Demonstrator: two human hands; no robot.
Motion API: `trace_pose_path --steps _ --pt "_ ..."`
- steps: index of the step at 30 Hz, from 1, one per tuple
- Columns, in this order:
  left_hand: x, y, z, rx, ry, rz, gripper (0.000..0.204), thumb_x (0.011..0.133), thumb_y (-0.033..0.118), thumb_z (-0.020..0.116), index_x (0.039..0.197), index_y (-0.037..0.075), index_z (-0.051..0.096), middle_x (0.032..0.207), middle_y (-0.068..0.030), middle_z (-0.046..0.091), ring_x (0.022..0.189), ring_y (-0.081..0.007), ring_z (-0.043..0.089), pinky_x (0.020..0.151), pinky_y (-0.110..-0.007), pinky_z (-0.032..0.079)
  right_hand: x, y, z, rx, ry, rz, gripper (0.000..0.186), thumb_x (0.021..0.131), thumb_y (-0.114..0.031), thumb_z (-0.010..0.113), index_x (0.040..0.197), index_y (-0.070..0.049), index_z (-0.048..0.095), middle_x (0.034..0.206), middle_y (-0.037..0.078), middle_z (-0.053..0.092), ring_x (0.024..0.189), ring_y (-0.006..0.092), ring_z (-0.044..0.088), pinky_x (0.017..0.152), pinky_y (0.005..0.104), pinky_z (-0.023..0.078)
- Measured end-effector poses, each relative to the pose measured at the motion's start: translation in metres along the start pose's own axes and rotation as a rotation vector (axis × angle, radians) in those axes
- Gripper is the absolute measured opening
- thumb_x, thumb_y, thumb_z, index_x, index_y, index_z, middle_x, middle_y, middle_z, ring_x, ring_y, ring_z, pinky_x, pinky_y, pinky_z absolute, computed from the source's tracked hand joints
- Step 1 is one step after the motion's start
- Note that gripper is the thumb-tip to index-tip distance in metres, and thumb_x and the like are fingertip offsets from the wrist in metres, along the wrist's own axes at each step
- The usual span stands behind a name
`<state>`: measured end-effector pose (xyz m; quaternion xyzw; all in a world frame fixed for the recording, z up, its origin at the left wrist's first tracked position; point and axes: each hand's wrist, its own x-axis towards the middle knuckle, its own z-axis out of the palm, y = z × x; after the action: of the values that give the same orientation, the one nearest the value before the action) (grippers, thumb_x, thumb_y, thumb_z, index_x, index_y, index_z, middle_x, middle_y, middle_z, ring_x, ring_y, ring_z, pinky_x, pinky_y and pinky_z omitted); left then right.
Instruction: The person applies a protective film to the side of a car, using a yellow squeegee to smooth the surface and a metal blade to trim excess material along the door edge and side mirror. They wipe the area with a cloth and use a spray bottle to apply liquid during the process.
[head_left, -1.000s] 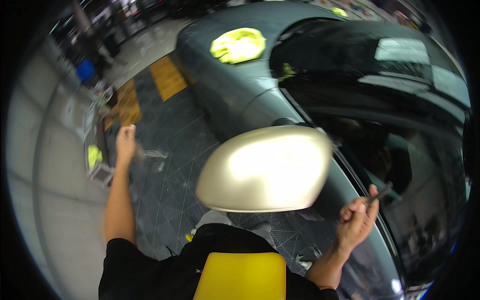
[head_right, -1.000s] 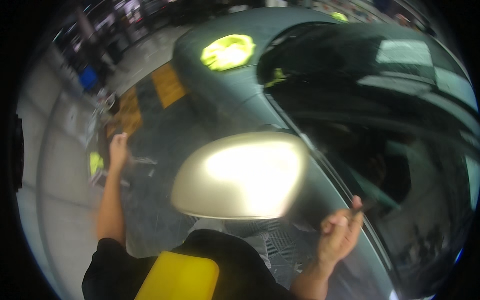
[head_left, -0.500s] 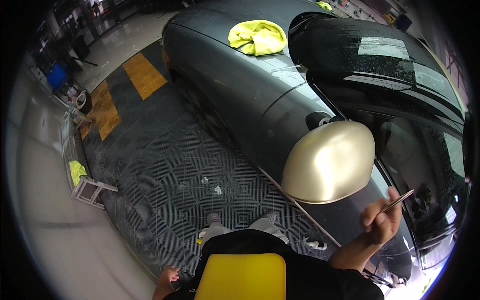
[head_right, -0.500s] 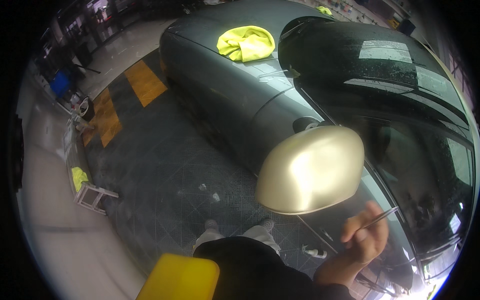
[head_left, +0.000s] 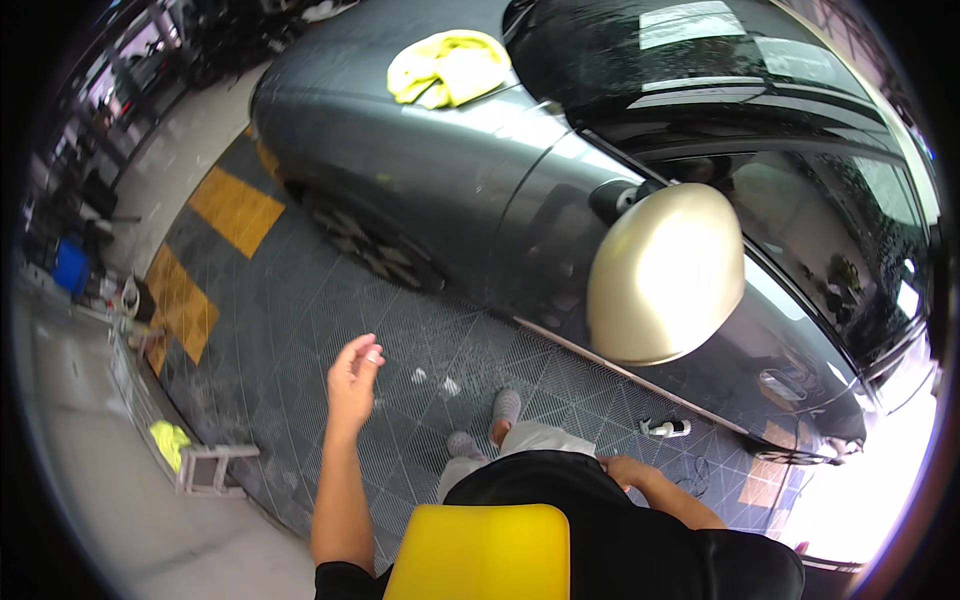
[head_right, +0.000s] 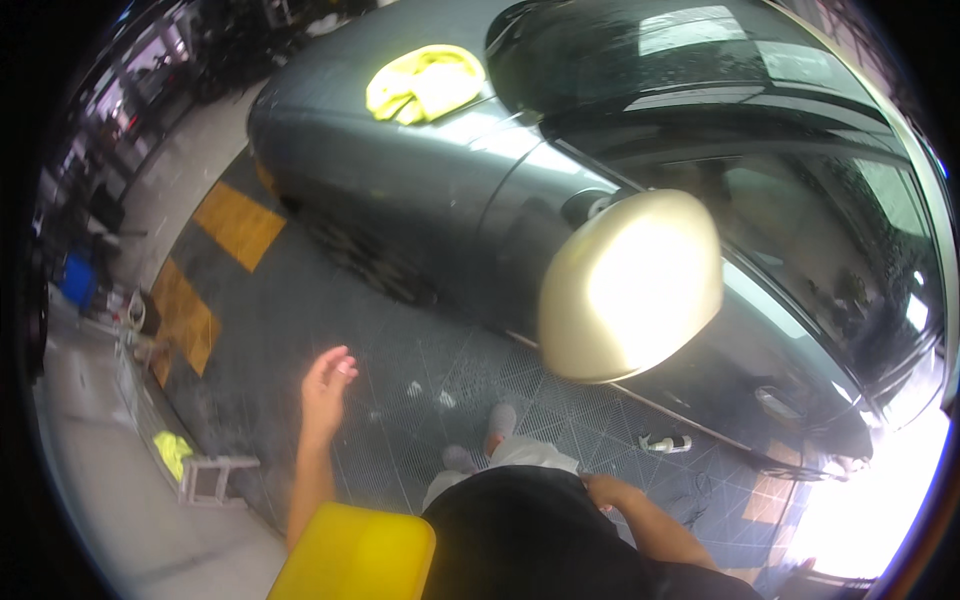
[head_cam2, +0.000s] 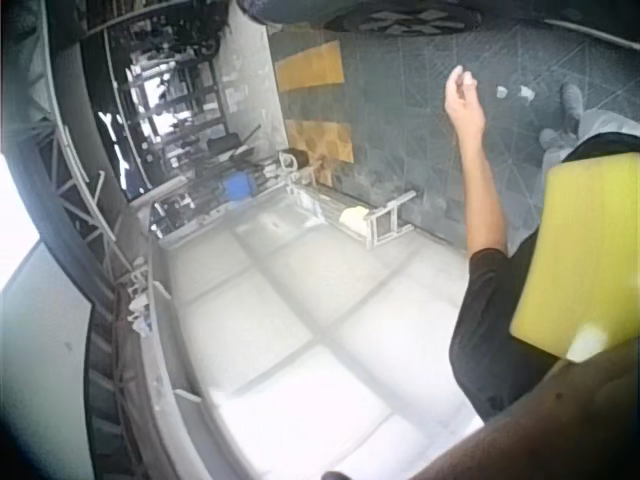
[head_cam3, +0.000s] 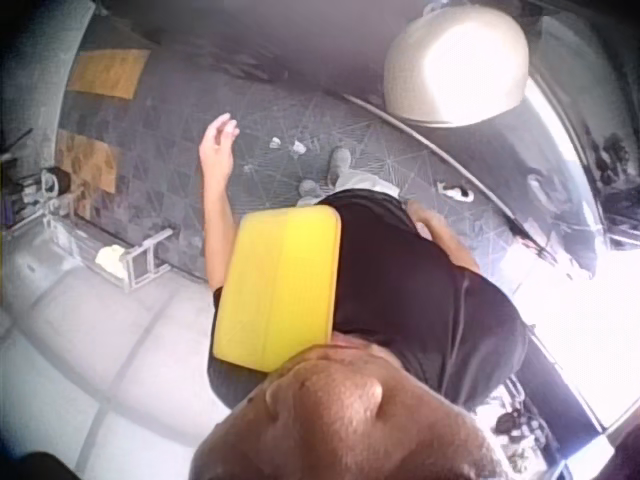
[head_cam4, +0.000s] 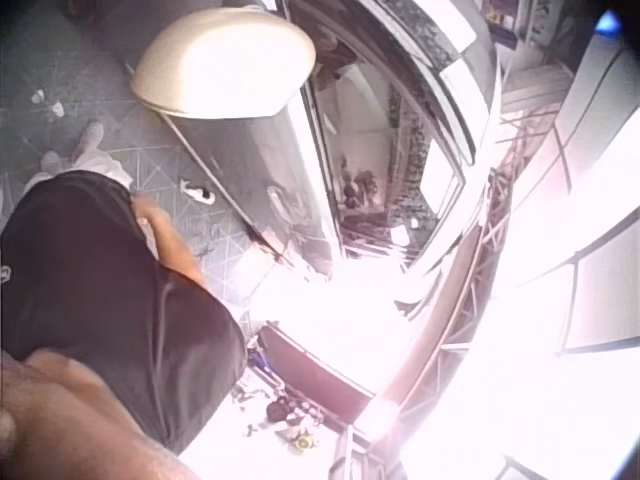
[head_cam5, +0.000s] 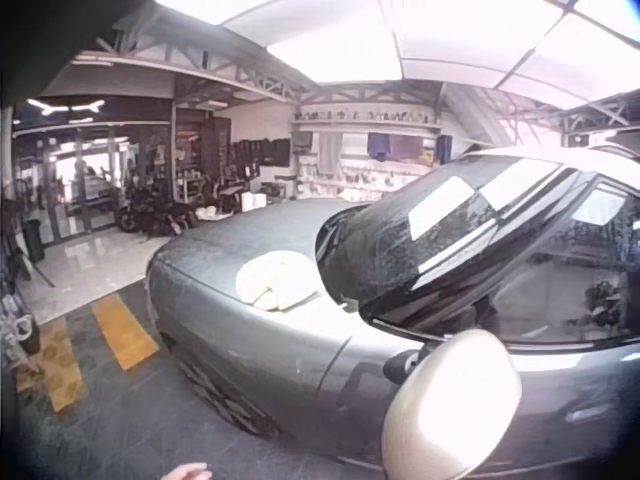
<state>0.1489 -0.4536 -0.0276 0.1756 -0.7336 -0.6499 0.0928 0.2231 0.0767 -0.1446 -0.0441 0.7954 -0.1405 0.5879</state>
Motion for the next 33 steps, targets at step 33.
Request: trace_pose_path --steps 33 --pt "-0.026 -0.201 0.174 1.041 -1.135 -0.397 0.022 0.086 0.018 0.063 0.095 -0.001 0.070 0.097 -0.0245 0.070 0.094 -0.0400 0.068 0.086 -0.045 0.053 -0.069 -0.014 -0.047 0.392 0.915 0.010 0.049 0.088 -0.011 0.055 0.136 -0.001 0.053 0.113 0.026 0.065 0.106 0.0375 0.065 0.093 0.0462 0.052"
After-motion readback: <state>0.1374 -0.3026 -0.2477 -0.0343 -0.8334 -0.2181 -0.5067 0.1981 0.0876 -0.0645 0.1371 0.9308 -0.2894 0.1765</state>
